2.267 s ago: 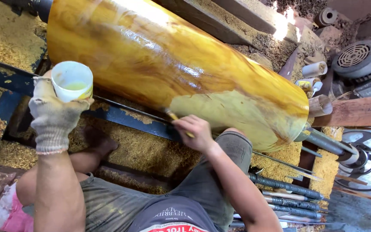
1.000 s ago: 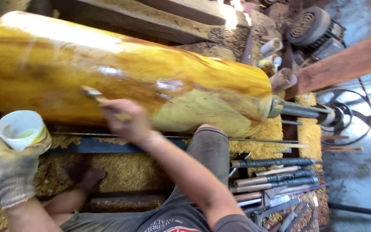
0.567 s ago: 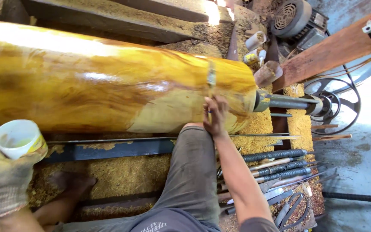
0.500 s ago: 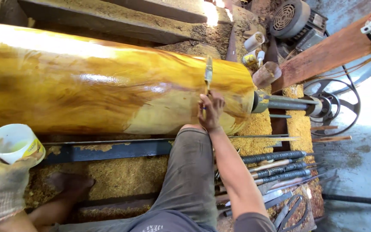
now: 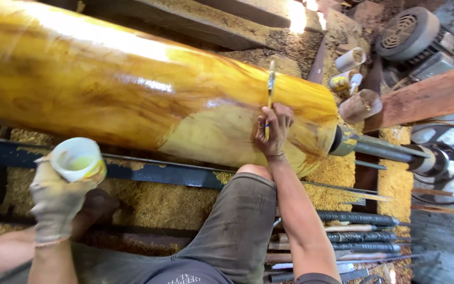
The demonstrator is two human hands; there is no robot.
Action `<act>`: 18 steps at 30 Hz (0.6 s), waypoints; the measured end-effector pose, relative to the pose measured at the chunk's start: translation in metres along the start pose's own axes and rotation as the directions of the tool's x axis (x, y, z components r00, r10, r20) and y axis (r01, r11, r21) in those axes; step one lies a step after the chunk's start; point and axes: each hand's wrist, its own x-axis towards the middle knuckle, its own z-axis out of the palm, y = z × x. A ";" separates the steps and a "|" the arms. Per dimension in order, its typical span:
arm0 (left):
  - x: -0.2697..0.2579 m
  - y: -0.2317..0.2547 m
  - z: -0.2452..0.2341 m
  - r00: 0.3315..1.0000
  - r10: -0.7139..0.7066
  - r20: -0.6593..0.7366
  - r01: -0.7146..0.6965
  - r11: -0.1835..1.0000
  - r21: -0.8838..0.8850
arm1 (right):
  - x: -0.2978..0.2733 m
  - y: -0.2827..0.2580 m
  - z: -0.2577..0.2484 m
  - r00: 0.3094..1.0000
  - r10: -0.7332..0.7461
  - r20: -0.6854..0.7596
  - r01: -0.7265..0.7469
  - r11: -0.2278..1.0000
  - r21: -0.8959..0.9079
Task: Apply a liquid finish or stain to a large wooden cylinder mounted on a lathe using a brush.
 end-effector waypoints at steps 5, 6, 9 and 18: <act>-0.008 0.022 0.013 0.999 0.043 -0.001 -0.043 0.995 0.085 | 0.008 0.012 0.006 1.000 0.017 -0.009 -0.016 1.000 0.019; -0.008 0.028 0.014 0.998 0.062 0.011 -0.063 0.995 0.079 | 0.012 0.015 0.007 1.000 0.022 -0.016 -0.022 1.000 0.019; -0.009 0.038 0.018 0.996 0.081 0.022 -0.082 0.994 0.078 | 0.023 0.023 0.012 0.999 0.030 -0.018 -0.030 0.999 0.013; -0.017 0.066 0.031 0.992 -0.097 0.081 0.099 0.995 -0.017 | 0.033 0.031 0.011 0.997 0.075 0.003 -0.075 0.989 0.130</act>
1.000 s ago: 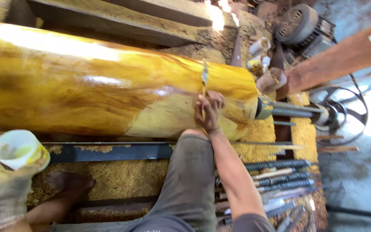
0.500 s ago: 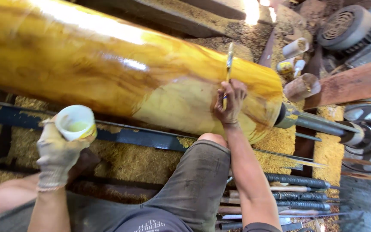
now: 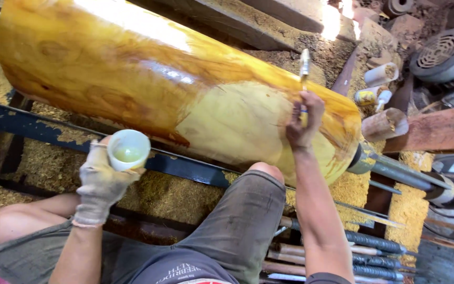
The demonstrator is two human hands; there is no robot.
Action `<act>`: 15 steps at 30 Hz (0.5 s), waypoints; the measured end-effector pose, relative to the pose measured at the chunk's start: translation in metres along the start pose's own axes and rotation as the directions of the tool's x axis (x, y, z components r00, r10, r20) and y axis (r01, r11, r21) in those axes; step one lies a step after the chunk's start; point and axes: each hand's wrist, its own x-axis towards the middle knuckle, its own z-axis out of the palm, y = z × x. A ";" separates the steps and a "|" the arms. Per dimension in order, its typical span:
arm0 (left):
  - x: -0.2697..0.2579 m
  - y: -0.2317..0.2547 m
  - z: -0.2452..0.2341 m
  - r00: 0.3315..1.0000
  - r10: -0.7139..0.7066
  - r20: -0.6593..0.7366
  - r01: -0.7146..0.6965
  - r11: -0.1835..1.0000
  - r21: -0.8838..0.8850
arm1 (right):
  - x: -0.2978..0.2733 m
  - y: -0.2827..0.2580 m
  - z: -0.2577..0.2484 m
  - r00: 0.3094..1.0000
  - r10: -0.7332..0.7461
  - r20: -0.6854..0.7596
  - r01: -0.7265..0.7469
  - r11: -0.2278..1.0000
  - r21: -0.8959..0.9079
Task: Apply a liquid finish or stain to a large wooden cylinder mounted on a lathe using a brush.
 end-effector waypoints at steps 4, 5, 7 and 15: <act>0.012 0.027 0.007 0.980 0.197 0.023 -0.198 0.979 0.043 | -0.012 -0.020 -0.029 0.910 0.414 -0.015 -0.311 0.706 0.636; 0.015 0.032 0.010 0.981 0.192 0.019 -0.193 0.980 0.046 | 0.000 -0.049 -0.049 0.911 0.412 -0.010 -0.312 0.703 0.639; 0.022 0.045 0.019 0.887 0.459 0.043 -0.460 0.873 0.163 | 0.019 -0.106 -0.094 0.893 0.415 0.175 -0.395 0.538 0.745; 0.038 0.109 0.074 0.776 0.577 0.252 -0.625 0.755 0.197 | 0.055 -0.161 -0.078 0.672 0.064 0.738 -0.576 0.672 0.466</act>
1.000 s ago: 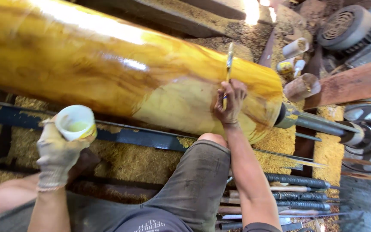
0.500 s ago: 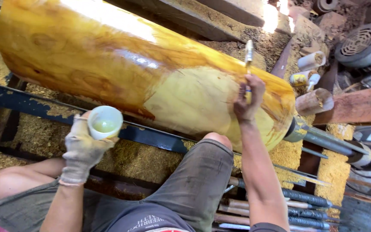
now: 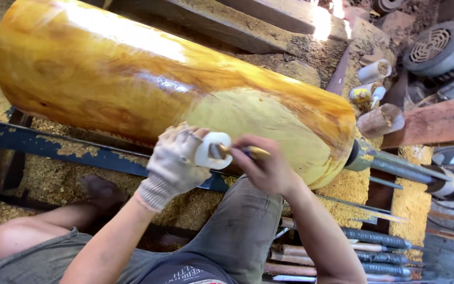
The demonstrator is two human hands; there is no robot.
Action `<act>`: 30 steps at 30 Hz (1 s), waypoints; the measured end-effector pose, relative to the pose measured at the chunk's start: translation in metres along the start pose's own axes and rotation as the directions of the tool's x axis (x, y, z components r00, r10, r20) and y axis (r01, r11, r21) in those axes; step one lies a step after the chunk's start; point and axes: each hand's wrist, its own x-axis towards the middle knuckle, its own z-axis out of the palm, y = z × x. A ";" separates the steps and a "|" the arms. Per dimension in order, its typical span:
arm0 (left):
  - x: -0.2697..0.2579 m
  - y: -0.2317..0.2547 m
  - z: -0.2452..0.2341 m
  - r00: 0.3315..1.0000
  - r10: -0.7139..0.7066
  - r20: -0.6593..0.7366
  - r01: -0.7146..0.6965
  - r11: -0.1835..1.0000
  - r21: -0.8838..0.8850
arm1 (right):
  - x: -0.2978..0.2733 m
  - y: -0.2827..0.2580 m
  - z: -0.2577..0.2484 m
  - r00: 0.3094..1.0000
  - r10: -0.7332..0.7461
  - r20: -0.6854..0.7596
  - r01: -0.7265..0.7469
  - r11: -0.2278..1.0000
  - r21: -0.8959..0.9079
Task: Apply a liquid finish or stain to a large wooden cylinder mounted on a lathe using a brush.
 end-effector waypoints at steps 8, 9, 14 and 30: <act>0.014 -0.006 0.001 0.975 -0.209 0.076 0.209 0.978 0.004 | 0.015 0.095 -0.003 0.995 0.096 0.012 -0.096 0.956 0.278; 0.011 -0.013 0.000 0.974 -0.227 0.025 0.226 0.974 0.013 | 0.017 0.100 -0.007 0.986 0.139 -0.093 -0.092 0.914 0.396; -0.001 -0.037 -0.023 0.954 -0.255 -0.158 0.267 0.962 0.060 | 0.036 0.116 -0.028 0.946 0.184 -0.268 0.015 0.799 0.601; -0.120 -0.107 -0.087 0.807 -0.479 -0.346 0.509 0.861 -0.005 | 0.019 0.068 0.080 0.866 -0.456 0.206 0.484 0.660 -0.575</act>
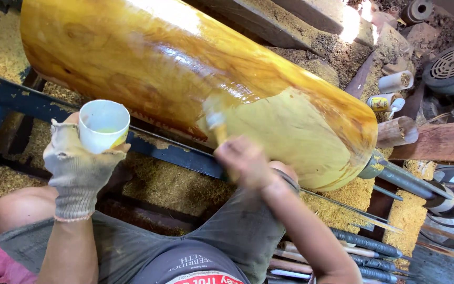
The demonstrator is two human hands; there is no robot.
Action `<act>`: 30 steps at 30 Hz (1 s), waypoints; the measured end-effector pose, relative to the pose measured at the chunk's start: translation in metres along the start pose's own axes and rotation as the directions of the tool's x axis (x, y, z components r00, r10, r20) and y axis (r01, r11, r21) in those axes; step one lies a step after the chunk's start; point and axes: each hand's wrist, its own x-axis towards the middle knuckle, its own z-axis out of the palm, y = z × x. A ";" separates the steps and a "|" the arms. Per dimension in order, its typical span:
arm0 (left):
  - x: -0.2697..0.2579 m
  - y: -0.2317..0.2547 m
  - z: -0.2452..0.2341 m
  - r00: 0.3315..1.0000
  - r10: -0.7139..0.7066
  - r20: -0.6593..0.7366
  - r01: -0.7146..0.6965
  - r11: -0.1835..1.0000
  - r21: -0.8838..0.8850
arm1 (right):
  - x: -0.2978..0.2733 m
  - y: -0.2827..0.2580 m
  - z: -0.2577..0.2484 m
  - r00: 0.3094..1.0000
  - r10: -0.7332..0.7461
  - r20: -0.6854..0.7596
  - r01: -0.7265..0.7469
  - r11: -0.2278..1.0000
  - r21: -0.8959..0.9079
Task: Apply a liquid finish or stain to a large wooden cylinder mounted on a lathe using a brush.
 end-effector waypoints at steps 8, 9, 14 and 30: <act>-0.014 -0.006 -0.002 0.999 -0.042 0.010 0.042 0.997 -0.070 | -0.044 0.042 0.001 0.988 0.154 0.015 -0.145 0.892 0.429; -0.013 -0.004 -0.003 0.998 -0.063 0.023 0.065 0.994 -0.086 | -0.060 0.068 -0.008 0.902 0.428 -0.063 -0.295 0.716 0.633; -0.019 -0.001 -0.004 0.997 -0.075 0.037 0.078 0.991 -0.105 | -0.078 0.131 -0.059 0.532 0.763 -0.368 -0.358 0.596 0.718; -0.029 -0.012 -0.009 1.000 -0.023 0.020 0.023 0.999 -0.035 | -0.019 -0.009 0.003 0.992 0.123 0.031 -0.127 0.966 0.226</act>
